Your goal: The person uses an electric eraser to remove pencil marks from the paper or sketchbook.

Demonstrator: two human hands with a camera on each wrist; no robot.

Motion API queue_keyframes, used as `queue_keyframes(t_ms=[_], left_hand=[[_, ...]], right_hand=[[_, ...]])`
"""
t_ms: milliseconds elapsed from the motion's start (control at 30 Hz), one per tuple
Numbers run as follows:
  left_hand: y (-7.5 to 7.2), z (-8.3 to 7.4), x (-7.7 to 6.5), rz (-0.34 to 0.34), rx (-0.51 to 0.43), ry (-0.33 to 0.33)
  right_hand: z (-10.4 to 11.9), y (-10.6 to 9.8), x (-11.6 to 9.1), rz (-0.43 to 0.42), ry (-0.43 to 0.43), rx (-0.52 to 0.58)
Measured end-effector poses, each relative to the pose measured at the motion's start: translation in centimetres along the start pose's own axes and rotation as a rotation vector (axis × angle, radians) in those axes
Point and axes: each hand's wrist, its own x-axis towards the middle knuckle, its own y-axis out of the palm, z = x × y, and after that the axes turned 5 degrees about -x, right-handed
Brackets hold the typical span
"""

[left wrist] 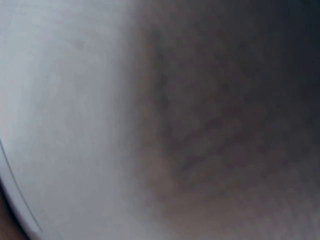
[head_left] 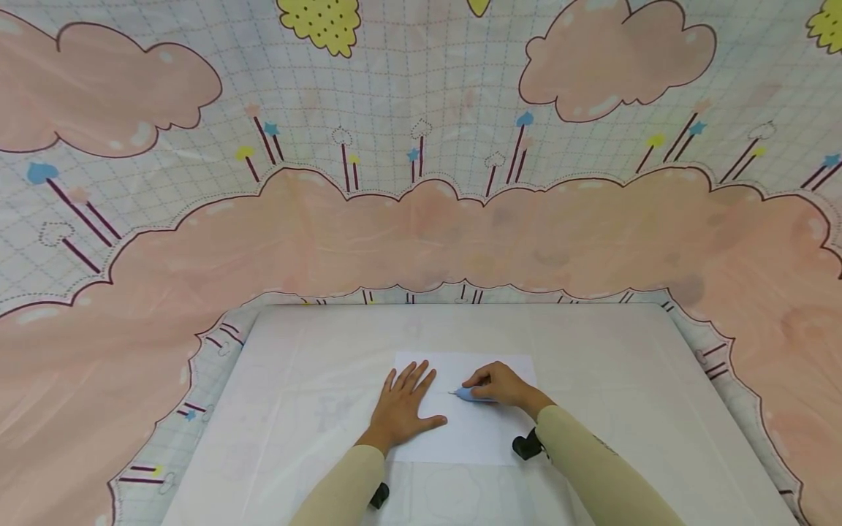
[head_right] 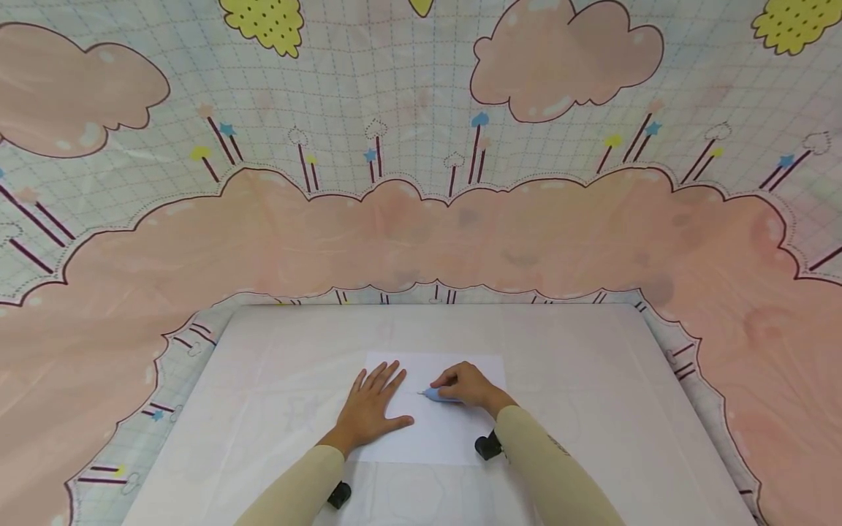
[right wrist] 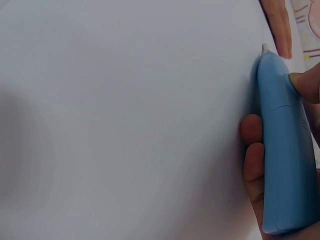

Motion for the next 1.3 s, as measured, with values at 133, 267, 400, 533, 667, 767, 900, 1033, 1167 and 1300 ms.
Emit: queue_keyframes(t_ms=[133, 267, 400, 533, 667, 767, 900, 1033, 1167, 1300], left_hand=[[0.03, -0.02, 0.04, -0.009, 0.0, 0.004], [-0.05, -0.06, 0.1, -0.004, -0.007, 0.003], [-0.13, -0.11, 0.14, 0.0, -0.009, 0.005], [-0.2, -0.14, 0.11, 0.003, -0.013, 0.005], [-0.23, -0.15, 0.06, 0.01, -0.014, -0.002], [-0.24, -0.18, 0.07, 0.007, -0.021, -0.003], [-0.27, -0.2, 0.11, 0.002, -0.021, -0.001], [-0.23, -0.13, 0.18, 0.0, -0.009, -0.004], [-0.11, -0.06, 0.2, 0.003, -0.004, -0.007], [-0.11, 0.01, 0.2, 0.003, -0.003, -0.002]], right_hand=[[0.08, 0.05, 0.09, 0.002, 0.007, 0.0], [0.15, 0.08, 0.12, -0.001, 0.019, -0.001], [0.21, 0.11, 0.18, -0.004, 0.021, -0.002], [0.32, 0.15, 0.28, -0.002, 0.016, -0.015], [0.37, 0.16, 0.38, 0.001, 0.013, -0.017], [0.3, 0.19, 0.5, 0.002, 0.022, -0.019], [0.28, 0.19, 0.54, 0.002, 0.018, -0.024], [0.3, 0.16, 0.56, 0.001, 0.01, -0.03], [0.35, 0.03, 0.44, -0.002, 0.016, -0.034], [0.25, -0.2, 0.14, -0.002, 0.036, -0.035]])
